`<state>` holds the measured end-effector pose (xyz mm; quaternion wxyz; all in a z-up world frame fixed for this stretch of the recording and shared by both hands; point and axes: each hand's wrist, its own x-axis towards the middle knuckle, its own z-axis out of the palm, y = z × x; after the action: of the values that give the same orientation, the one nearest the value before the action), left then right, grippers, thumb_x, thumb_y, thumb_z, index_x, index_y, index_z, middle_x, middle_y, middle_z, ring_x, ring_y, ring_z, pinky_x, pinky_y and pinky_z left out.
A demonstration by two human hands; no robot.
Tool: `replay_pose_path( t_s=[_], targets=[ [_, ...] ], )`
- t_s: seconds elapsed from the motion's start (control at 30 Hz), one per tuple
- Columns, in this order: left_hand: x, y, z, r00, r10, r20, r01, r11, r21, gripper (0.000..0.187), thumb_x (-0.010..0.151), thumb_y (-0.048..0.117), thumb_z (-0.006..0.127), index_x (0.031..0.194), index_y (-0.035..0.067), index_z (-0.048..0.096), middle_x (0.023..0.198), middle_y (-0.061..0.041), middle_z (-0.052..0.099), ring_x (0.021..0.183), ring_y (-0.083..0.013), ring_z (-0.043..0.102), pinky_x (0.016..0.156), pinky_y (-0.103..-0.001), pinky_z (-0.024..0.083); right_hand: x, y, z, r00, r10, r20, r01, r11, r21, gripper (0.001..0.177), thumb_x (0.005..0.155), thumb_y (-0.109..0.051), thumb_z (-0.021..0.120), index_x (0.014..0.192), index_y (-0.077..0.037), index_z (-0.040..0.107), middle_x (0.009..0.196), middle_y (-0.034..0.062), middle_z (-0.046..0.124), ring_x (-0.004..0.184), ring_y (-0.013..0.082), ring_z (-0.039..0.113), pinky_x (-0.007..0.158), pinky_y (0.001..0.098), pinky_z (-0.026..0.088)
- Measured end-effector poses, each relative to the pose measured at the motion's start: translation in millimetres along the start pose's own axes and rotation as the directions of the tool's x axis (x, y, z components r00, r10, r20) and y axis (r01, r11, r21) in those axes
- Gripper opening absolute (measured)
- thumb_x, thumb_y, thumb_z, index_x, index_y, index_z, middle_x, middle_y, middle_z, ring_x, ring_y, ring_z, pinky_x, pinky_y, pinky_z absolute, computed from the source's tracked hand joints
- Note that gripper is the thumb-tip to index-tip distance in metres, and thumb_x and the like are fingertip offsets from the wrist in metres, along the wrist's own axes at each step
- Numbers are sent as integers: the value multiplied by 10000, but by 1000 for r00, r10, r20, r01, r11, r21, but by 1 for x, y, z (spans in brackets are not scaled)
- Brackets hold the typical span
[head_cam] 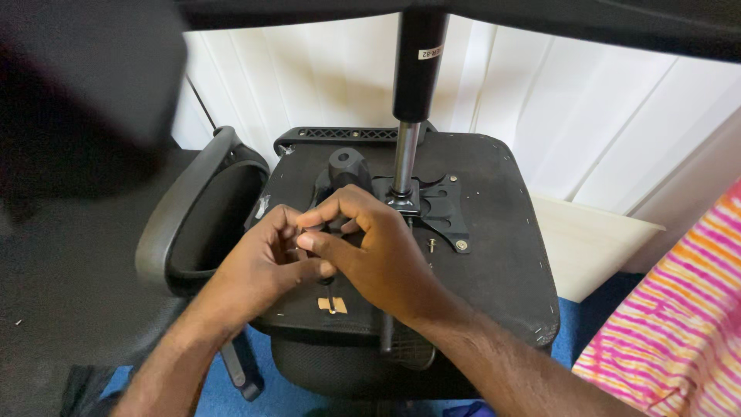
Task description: The person threads a screw through a white plastic washer and then uses a screwdriver to drive the screw into the underside of an overturned office chair. The person repeats this process for multiple screws, securing the chair base to the seat.
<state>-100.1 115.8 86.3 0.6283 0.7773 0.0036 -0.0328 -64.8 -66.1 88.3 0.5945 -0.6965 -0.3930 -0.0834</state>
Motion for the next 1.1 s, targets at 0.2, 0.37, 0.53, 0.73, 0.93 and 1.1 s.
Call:
replay_pose_path(
  t_s=[0.2,0.37,0.53,0.73,0.93,1.1],
  targets=[
    [-7,13,-16,985,13,170,21,981,-195,386,852,-55,656,1226,15,589,1024,-49,750,926,-94,693,832,-262,564,-5,7,-4,994,-13,106,1,994,112,161,997,-59,653,1147,-31,703,1151,58,727,1070,135,683,999,319,542],
    [-8,11,-20,992,-38,123,49,995,-83,367,853,9,674,1218,48,673,927,-8,742,856,-73,678,779,-239,565,-5,12,-5,983,33,181,-82,960,267,158,1045,-77,585,1163,-26,677,1271,37,716,1049,118,666,965,293,547],
    [-2,1,-22,994,-40,101,36,999,36,280,844,58,750,1122,89,769,755,13,626,689,-76,574,650,-217,502,-7,16,-1,986,80,148,-105,979,173,208,1052,-147,560,1236,-92,639,1239,29,664,1013,100,662,896,282,568],
    [0,-11,-15,998,54,35,-57,993,100,241,800,47,820,1008,69,702,753,-10,637,665,-79,577,607,-229,491,-7,10,-2,992,59,107,-73,988,135,170,1029,-172,605,1153,-95,693,1285,33,579,1123,106,633,899,313,557],
    [-1,-16,2,984,178,-25,-177,984,34,252,827,46,773,1014,68,604,923,-17,695,852,-64,670,754,-242,587,-9,-3,1,1000,-5,7,6,996,-91,198,918,-191,768,1057,-81,680,1050,26,645,997,121,649,888,316,548],
    [-1,-10,11,993,101,-65,-92,987,133,281,830,53,777,1033,53,582,942,-32,688,882,-83,708,777,-265,638,-5,-3,7,997,73,-38,-70,995,75,209,900,-190,779,996,-81,628,933,17,686,905,108,721,836,302,588]
  ],
)
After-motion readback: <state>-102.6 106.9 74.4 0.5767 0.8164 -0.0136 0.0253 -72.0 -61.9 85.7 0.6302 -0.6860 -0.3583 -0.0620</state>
